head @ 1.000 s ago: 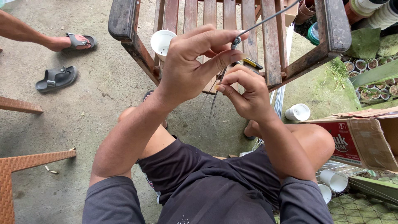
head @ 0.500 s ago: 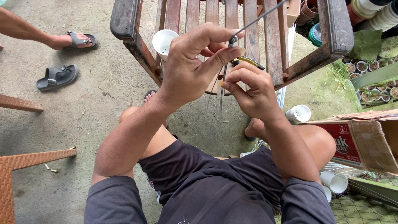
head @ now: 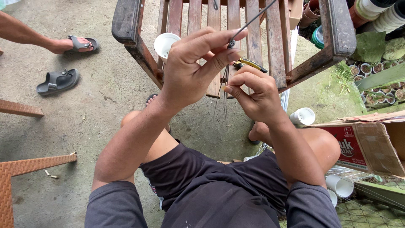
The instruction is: The person uses pliers to bend and secure metal wires into a white plastic cup, then removes the cup and bends the wires into hooks. They repeat this process with additional cups and wires, assembling multiple wire hanger units.
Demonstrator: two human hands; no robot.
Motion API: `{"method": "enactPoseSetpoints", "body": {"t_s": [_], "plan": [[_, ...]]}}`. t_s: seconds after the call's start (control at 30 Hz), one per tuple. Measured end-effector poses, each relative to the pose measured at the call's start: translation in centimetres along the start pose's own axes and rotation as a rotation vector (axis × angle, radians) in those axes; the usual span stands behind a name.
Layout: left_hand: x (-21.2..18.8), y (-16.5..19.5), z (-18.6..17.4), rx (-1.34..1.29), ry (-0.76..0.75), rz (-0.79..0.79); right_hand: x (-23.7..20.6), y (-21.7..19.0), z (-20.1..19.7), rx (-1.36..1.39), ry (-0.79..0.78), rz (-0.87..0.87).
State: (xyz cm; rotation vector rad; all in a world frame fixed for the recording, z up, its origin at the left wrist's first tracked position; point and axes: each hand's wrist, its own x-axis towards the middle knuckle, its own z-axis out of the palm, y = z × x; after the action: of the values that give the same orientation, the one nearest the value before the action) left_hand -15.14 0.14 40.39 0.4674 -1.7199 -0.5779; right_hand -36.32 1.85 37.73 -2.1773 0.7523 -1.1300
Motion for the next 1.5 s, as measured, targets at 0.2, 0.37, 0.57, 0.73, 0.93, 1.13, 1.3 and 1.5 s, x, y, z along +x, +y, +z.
{"method": "enactPoseSetpoints", "body": {"t_s": [0.2, 0.37, 0.57, 0.73, 0.93, 1.13, 1.3, 1.5], "plan": [[0.0, 0.9, -0.2, 0.069, 0.014, -0.004, 0.2, -0.1, 0.1, -0.030, 0.002, -0.006], [0.3, 1.1, -0.7, 0.117, 0.026, 0.031, 0.4, 0.0, -0.1, -0.062, -0.013, -0.015], [0.7, 0.6, -1.0, 0.129, -0.013, -0.022, 0.3, 1.0, 0.0, -0.024, -0.054, -0.010], [1.1, -0.3, -0.6, 0.105, -0.025, -0.037, -0.6, 1.6, 0.5, -0.027, 0.018, 0.016], [0.8, -0.6, -0.7, 0.067, -0.007, -0.007, -2.3, 0.7, 3.0, -0.192, 0.294, -0.091], [0.2, -0.1, -0.7, 0.069, 0.017, 0.000, -2.4, -0.2, 5.5, -0.194, 0.327, 0.004], [0.0, 0.1, -1.2, 0.119, 0.048, -0.033, -1.9, -0.1, 6.3, -0.203, 0.362, 0.018], [-0.3, -0.2, -1.3, 0.086, 0.064, 0.003, -1.5, 0.3, 7.0, -0.111, 0.344, 0.066]]}}
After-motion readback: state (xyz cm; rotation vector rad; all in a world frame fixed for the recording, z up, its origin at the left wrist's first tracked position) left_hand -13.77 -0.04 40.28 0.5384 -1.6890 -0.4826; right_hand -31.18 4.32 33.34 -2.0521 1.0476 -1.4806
